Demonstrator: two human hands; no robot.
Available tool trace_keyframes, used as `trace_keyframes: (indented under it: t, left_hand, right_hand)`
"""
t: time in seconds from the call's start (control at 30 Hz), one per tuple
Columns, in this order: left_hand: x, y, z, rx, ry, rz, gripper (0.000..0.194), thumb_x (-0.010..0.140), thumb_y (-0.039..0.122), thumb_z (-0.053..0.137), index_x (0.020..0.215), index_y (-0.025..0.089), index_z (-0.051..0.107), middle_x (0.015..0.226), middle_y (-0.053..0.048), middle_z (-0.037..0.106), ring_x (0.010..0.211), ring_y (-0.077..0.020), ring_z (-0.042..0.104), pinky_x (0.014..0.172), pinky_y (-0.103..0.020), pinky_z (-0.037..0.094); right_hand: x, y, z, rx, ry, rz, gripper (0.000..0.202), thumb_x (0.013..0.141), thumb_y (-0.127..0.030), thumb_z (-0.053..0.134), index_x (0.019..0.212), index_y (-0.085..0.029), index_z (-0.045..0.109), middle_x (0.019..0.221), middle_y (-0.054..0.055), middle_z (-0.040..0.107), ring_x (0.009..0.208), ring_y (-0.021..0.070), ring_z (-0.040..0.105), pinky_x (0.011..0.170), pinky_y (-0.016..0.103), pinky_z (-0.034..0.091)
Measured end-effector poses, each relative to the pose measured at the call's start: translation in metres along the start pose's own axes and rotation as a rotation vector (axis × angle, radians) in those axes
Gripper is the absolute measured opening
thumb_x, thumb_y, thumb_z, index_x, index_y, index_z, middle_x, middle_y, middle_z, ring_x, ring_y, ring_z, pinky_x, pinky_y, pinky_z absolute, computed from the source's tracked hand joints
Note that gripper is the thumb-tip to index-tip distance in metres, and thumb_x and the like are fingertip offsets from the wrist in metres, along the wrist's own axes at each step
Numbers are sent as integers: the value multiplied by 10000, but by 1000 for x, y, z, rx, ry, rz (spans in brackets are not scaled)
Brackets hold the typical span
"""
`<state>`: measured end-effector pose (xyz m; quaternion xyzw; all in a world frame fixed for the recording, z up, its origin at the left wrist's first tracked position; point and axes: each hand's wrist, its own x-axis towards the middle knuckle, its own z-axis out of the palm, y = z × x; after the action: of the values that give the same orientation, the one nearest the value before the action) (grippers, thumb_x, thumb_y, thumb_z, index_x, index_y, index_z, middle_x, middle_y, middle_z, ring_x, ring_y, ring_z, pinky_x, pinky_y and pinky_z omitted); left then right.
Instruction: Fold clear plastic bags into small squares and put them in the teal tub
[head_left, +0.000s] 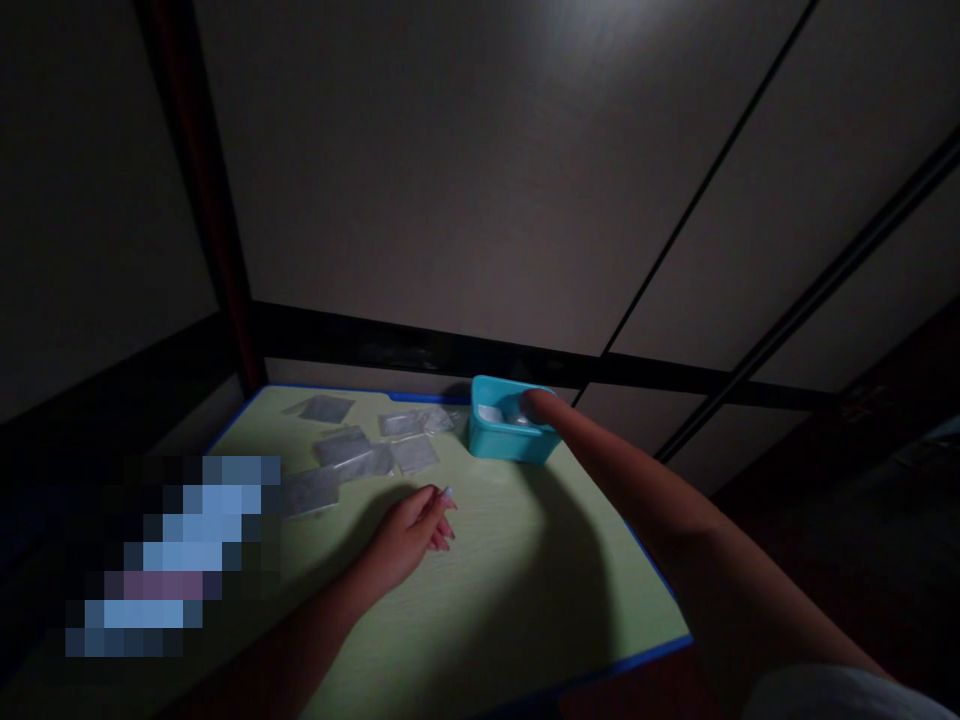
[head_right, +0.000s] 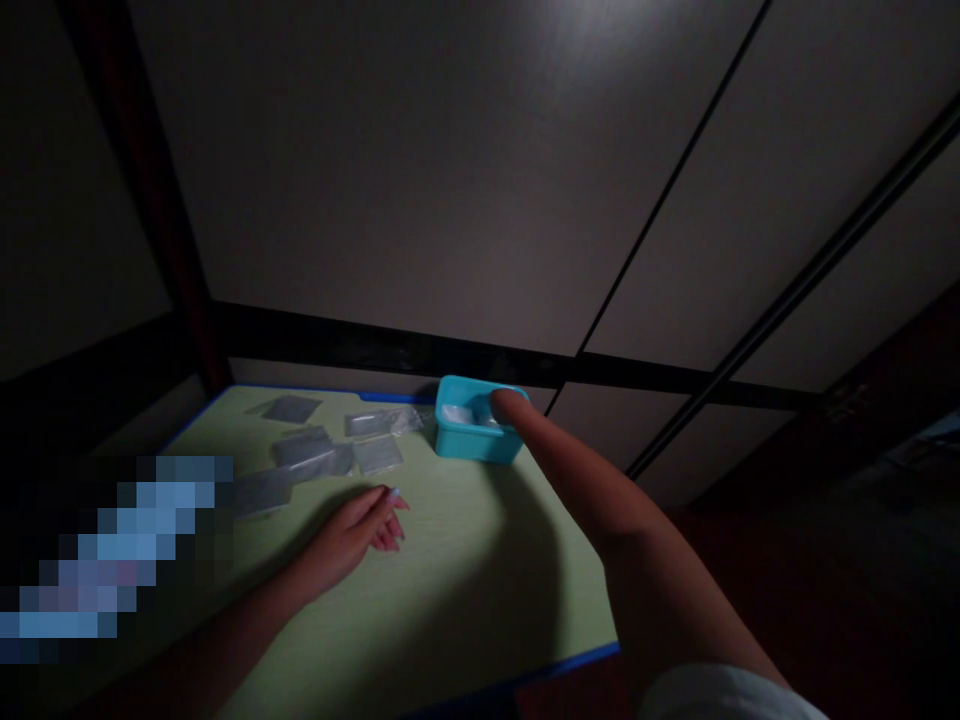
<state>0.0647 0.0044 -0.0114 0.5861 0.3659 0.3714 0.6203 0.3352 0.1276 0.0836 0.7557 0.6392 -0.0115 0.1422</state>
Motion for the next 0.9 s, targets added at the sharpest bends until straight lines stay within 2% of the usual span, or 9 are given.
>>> trace_keyframes:
  t: [0.13,0.27,0.33,0.47,0.5,0.6,0.67,0.8,0.9]
  left_hand:
    - [1,-1,0,16,7,22,499,725,653,521,793,161,574,586,4,593,490,-134,574,487,-255,445]
    - [2,2,-4,113,41,119,414,783,581,473,770,174,553,597,10,575,496,-132,552,494,-255,436]
    - [2,4,-7,212,63,194,353,830,517,438,737,188,529,601,14,564,500,-130,534,501,-250,419]
    - [-1,9,-10,446,99,348,316,889,404,409,654,205,477,577,19,526,550,-140,519,547,-250,378]
    - [-2,10,-10,496,106,378,318,896,387,407,642,206,467,579,17,521,567,-144,518,561,-252,374]
    - [-5,13,-9,633,112,446,298,911,327,393,653,204,478,621,2,536,627,-155,526,607,-260,384]
    - [-8,16,-9,734,81,486,250,909,288,408,711,196,529,684,-18,571,701,-172,548,661,-273,409]
    - [-14,19,-7,955,-55,580,172,893,225,454,951,175,609,952,-78,611,936,-216,562,828,-321,446]
    - [-15,18,-6,1146,-16,479,288,886,269,491,1126,149,595,1139,-146,579,1134,-302,496,959,-428,407]
  right_hand:
    - [-14,10,-17,17,111,68,335,905,-340,575,1186,-159,561,1193,97,574,1008,214,594,838,405,515]
    - [-34,10,-38,44,256,79,277,920,-340,546,1116,-151,596,1098,78,623,951,194,614,809,383,510]
    - [-48,2,-46,59,340,76,213,936,-281,497,1016,-159,652,993,104,670,925,200,634,757,293,469]
    - [-88,-27,-54,82,537,75,347,964,-368,373,1075,-162,629,999,144,678,876,230,637,648,277,398]
    - [-99,-36,-54,95,593,52,358,967,-380,352,1048,-171,631,986,131,679,843,218,634,628,269,377]
    - [-125,-65,-48,227,788,-248,298,940,-373,412,882,-177,630,847,77,679,698,166,599,586,252,324]
    - [-131,-83,-44,301,754,-418,294,939,-365,423,843,-172,623,786,62,669,661,150,581,582,245,317]
    - [-124,-125,-37,294,515,-719,232,928,-319,468,947,-169,644,863,59,690,736,153,609,617,239,349]
    - [-113,-163,-32,196,374,-801,256,903,-339,525,1060,-171,637,992,86,687,828,177,628,665,248,385]
